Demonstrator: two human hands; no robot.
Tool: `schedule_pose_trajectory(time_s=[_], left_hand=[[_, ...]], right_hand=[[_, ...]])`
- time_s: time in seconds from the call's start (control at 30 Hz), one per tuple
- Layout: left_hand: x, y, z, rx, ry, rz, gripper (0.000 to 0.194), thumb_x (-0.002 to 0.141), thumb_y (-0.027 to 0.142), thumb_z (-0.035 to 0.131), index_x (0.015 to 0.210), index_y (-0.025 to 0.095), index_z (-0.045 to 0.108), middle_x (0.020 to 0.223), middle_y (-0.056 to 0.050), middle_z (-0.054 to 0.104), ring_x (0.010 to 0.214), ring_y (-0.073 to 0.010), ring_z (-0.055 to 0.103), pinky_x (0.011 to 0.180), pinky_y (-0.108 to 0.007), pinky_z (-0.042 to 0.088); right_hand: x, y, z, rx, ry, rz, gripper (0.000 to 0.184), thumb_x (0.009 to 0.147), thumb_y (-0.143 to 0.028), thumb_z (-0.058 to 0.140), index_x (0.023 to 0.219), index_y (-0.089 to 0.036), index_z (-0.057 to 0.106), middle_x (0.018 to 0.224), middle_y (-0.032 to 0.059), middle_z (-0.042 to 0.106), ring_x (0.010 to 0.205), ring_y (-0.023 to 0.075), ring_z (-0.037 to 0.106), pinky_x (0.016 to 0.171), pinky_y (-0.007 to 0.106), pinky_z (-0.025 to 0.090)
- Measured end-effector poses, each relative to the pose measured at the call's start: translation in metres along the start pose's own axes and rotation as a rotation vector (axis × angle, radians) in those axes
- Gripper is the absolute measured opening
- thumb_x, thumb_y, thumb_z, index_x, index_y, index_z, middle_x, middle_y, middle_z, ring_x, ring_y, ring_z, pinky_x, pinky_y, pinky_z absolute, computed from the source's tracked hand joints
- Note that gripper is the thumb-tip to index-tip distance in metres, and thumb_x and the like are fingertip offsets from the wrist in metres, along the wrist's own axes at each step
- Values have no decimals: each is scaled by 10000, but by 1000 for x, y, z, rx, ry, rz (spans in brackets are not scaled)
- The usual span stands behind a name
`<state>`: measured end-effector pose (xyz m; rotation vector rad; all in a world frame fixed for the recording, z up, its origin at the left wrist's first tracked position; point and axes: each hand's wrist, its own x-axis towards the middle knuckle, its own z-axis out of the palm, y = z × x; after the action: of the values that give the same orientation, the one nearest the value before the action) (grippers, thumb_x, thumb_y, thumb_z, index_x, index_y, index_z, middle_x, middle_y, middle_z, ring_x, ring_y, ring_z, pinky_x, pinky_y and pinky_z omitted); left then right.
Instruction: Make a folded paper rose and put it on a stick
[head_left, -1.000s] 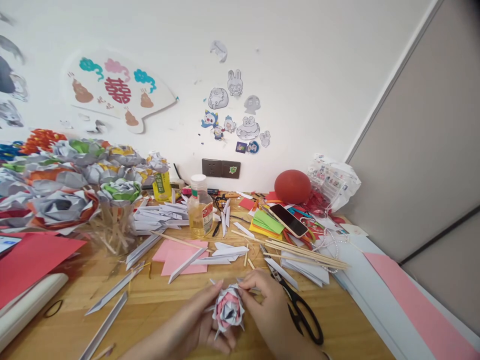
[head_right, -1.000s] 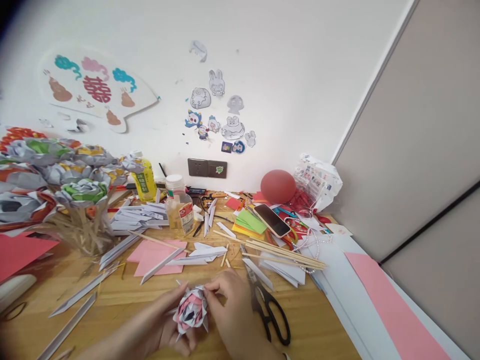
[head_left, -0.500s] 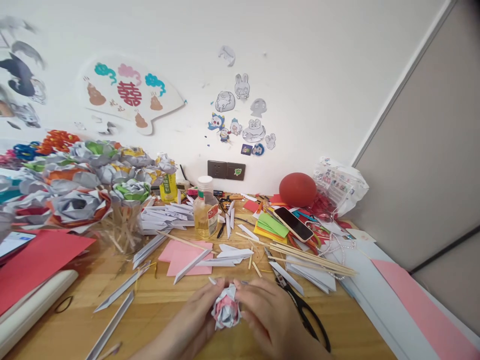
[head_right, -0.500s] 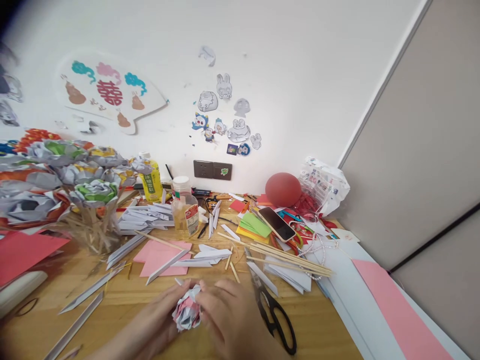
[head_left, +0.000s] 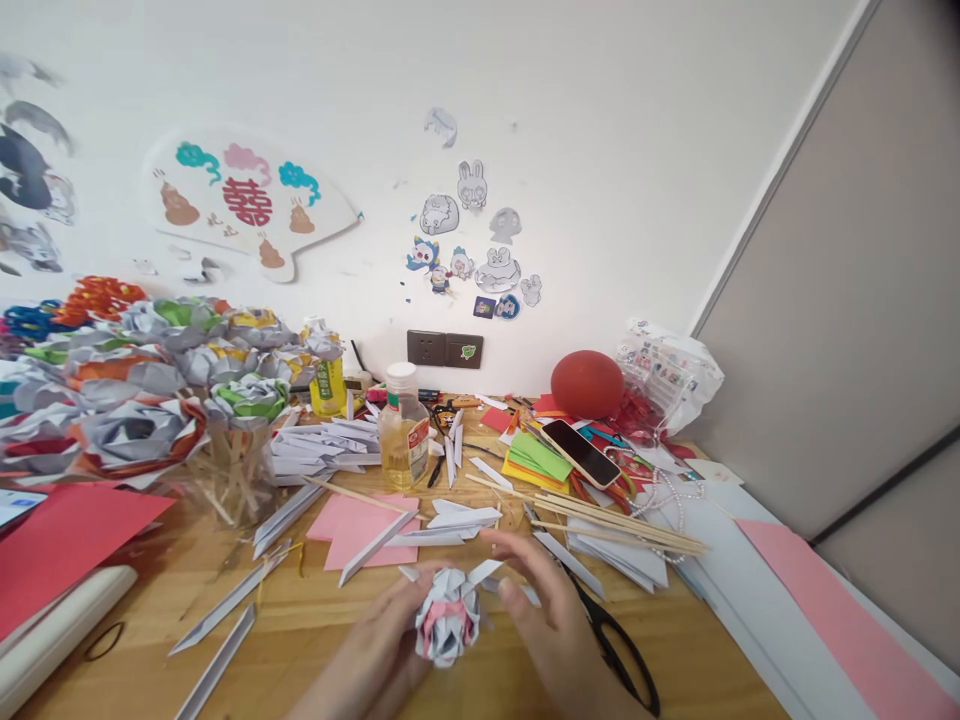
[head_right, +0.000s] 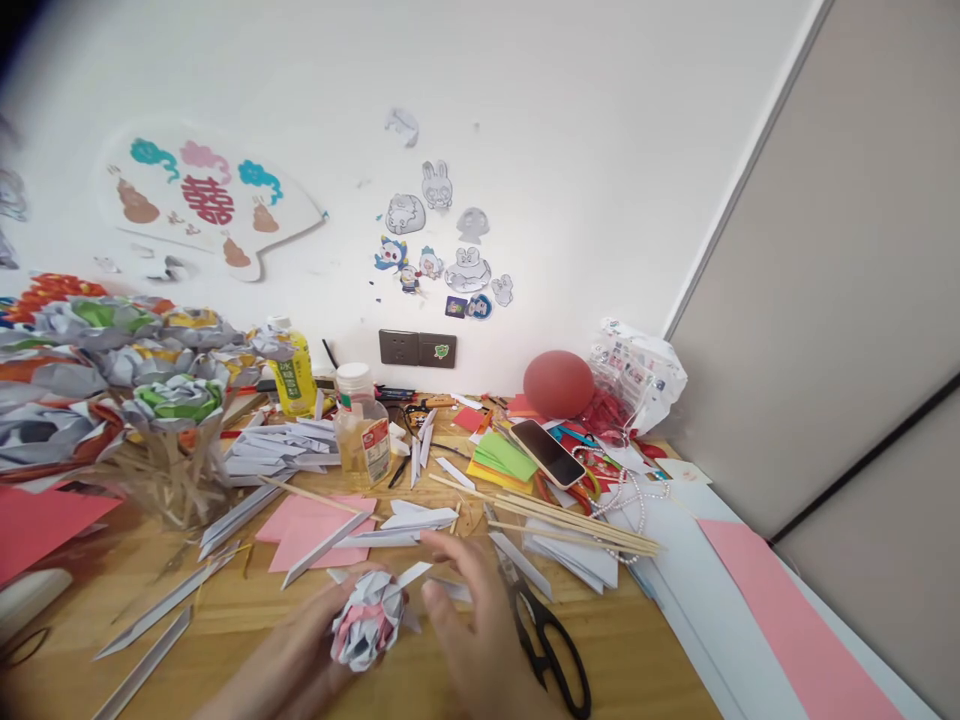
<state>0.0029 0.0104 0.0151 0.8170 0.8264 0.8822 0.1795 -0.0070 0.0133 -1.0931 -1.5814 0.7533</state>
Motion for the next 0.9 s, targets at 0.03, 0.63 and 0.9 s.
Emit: schedule_pose_trajectory(time_s=[0.03, 0.63, 0.9], left_hand=[[2, -2, -2, -23, -10, 8, 397, 693, 565, 666, 850, 200, 669, 808, -13, 612, 799, -162, 530, 727, -251, 437], [14, -9, -6, 77, -151, -3, 283, 608, 396, 801, 726, 175, 668, 634, 3, 669, 545, -125, 573, 573, -232, 446], [14, -2, -7, 222, -159, 42, 310, 583, 418, 809, 742, 176, 699, 688, -4, 692, 651, -145, 592, 644, -240, 443]], right_hand=[[1, 4, 2, 80, 21, 82, 396, 869, -482, 496, 1162, -229, 579, 1151, 95, 626, 1044, 242, 582, 898, 368, 462], [5, 9, 9, 236, -29, 314, 127, 695, -265, 648, 749, -169, 586, 713, 17, 595, 677, 165, 569, 613, 265, 446], [5, 14, 12, 234, -52, 319, 140, 655, -239, 660, 674, -174, 537, 635, -35, 523, 593, 115, 488, 551, 217, 377]])
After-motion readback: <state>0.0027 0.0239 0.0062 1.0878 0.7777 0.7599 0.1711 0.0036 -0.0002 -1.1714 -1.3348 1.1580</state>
